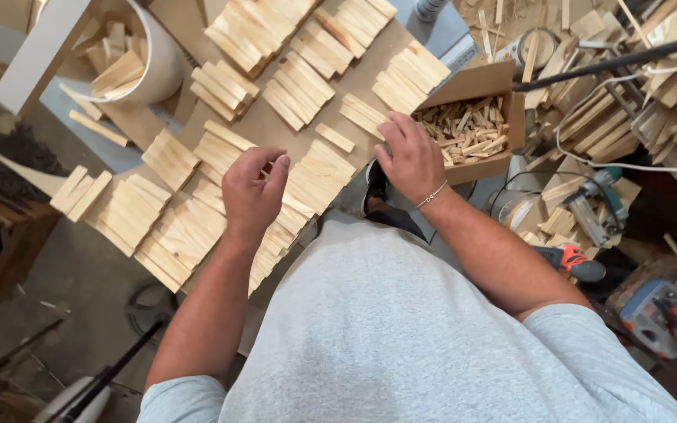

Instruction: Organizing and aligning small wooden slats into rows on a workbench

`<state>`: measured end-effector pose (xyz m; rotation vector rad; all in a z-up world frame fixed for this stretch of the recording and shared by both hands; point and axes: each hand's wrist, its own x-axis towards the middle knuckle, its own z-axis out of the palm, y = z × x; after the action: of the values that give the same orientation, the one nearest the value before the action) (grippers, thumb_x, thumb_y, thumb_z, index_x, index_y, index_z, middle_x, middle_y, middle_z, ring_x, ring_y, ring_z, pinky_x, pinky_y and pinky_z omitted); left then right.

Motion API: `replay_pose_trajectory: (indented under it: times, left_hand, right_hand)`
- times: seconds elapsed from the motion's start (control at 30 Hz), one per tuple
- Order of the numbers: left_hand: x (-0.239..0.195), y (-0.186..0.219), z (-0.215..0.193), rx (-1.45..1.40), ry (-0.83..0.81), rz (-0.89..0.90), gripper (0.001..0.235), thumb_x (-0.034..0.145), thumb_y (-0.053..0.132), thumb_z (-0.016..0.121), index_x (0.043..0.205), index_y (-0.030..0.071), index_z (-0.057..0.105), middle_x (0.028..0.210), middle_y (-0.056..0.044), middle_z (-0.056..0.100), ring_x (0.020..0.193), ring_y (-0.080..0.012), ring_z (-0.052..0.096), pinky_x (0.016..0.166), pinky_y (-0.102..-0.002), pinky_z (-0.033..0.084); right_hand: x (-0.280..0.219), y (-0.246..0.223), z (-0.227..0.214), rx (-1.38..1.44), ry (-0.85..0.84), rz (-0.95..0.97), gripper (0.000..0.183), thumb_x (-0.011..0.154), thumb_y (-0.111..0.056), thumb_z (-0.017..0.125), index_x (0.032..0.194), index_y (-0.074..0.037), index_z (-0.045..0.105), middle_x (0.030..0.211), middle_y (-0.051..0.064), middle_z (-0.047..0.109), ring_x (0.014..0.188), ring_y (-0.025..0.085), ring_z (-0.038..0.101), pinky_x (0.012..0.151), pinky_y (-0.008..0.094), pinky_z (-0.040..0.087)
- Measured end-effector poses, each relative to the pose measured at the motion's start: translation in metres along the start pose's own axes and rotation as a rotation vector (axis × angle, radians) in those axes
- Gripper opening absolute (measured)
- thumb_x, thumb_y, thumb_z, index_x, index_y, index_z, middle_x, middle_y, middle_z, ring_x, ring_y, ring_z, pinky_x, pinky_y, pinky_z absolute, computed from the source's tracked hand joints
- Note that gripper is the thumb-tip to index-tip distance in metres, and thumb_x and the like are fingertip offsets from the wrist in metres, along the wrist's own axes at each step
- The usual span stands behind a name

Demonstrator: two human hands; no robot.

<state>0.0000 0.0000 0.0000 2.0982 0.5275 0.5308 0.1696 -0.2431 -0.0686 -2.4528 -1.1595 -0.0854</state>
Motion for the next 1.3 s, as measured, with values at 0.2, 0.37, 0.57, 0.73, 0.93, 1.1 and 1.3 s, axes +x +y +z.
replay_pose_trajectory:
  times: [0.2, 0.37, 0.57, 0.73, 0.93, 1.1, 1.3]
  left_hand:
    - [-0.02, -0.005, -0.019, -0.024, 0.03, -0.08, 0.005, 0.091, 0.014, 0.077, 0.096, 0.013, 0.078, 0.08, -0.004, 0.072, 0.069, -0.0205, 0.069, 0.064, -0.032, 0.054]
    - [-0.032, -0.011, -0.026, -0.054, 0.054, -0.098, 0.006, 0.092, 0.017, 0.077, 0.097, 0.013, 0.078, 0.081, -0.003, 0.072, 0.069, -0.0191, 0.068, 0.063, -0.03, 0.054]
    - [-0.04, -0.013, -0.028, -0.08, 0.052, -0.091, 0.007, 0.092, 0.017, 0.076, 0.097, 0.012, 0.077, 0.08, -0.004, 0.071, 0.069, -0.0191, 0.068, 0.061, -0.03, 0.053]
    - [-0.042, -0.012, -0.022, -0.093, 0.061, -0.091, 0.009, 0.091, 0.02, 0.079, 0.097, 0.013, 0.078, 0.08, -0.002, 0.072, 0.069, -0.0163, 0.068, 0.06, -0.027, 0.053]
    - [-0.04, -0.007, -0.009, -0.112, 0.011, -0.129, 0.012, 0.091, 0.021, 0.078, 0.1, 0.013, 0.078, 0.083, -0.004, 0.073, 0.07, -0.0183, 0.069, 0.063, -0.031, 0.055]
    - [-0.024, -0.001, -0.001, -0.132, -0.115, -0.283, 0.02, 0.095, 0.021, 0.073, 0.111, 0.009, 0.077, 0.094, -0.008, 0.075, 0.078, -0.0195, 0.069, 0.073, -0.034, 0.055]
    - [0.003, 0.016, -0.025, -0.224, -0.358, -0.429, 0.044, 0.094, 0.033, 0.075, 0.134, 0.018, 0.066, 0.114, -0.004, 0.076, 0.1, -0.0187, 0.07, 0.089, -0.034, 0.055]
  right_hand:
    - [0.0, -0.002, 0.004, -0.079, -0.078, 0.016, 0.022, 0.09, -0.026, 0.074, 0.109, -0.018, 0.067, 0.116, 0.002, 0.061, 0.094, 0.029, 0.07, 0.074, 0.042, 0.062]
    - [-0.001, -0.015, 0.0, -0.107, -0.082, -0.004, 0.025, 0.089, -0.03, 0.075, 0.111, -0.02, 0.067, 0.115, 0.002, 0.059, 0.095, 0.029, 0.069, 0.076, 0.042, 0.061]
    - [0.01, -0.023, 0.026, -0.084, -0.092, -0.102, 0.02, 0.097, -0.045, 0.069, 0.101, -0.025, 0.066, 0.098, -0.004, 0.059, 0.086, 0.023, 0.069, 0.071, 0.036, 0.059]
    - [0.027, -0.029, 0.027, -0.158, -0.132, -0.157, 0.024, 0.095, -0.05, 0.066, 0.087, -0.028, 0.059, 0.078, -0.007, 0.055, 0.075, 0.02, 0.068, 0.062, 0.036, 0.058]
    - [0.026, -0.043, -0.001, 0.387, -0.399, 0.445, 0.02, 0.084, -0.044, 0.071, 0.098, -0.029, 0.072, 0.083, -0.005, 0.072, 0.079, 0.019, 0.07, 0.069, 0.038, 0.055]
    - [0.012, -0.043, -0.029, 1.336, -0.542, 1.003, 0.02, 0.091, -0.012, 0.058, 0.111, -0.01, 0.063, 0.074, 0.003, 0.06, 0.052, 0.007, 0.055, 0.043, 0.021, 0.05]
    - [-0.007, -0.046, -0.021, 1.528, -0.581, 1.014, 0.019, 0.09, -0.011, 0.057, 0.108, -0.007, 0.064, 0.075, 0.014, 0.067, 0.053, 0.012, 0.055, 0.044, 0.023, 0.047]
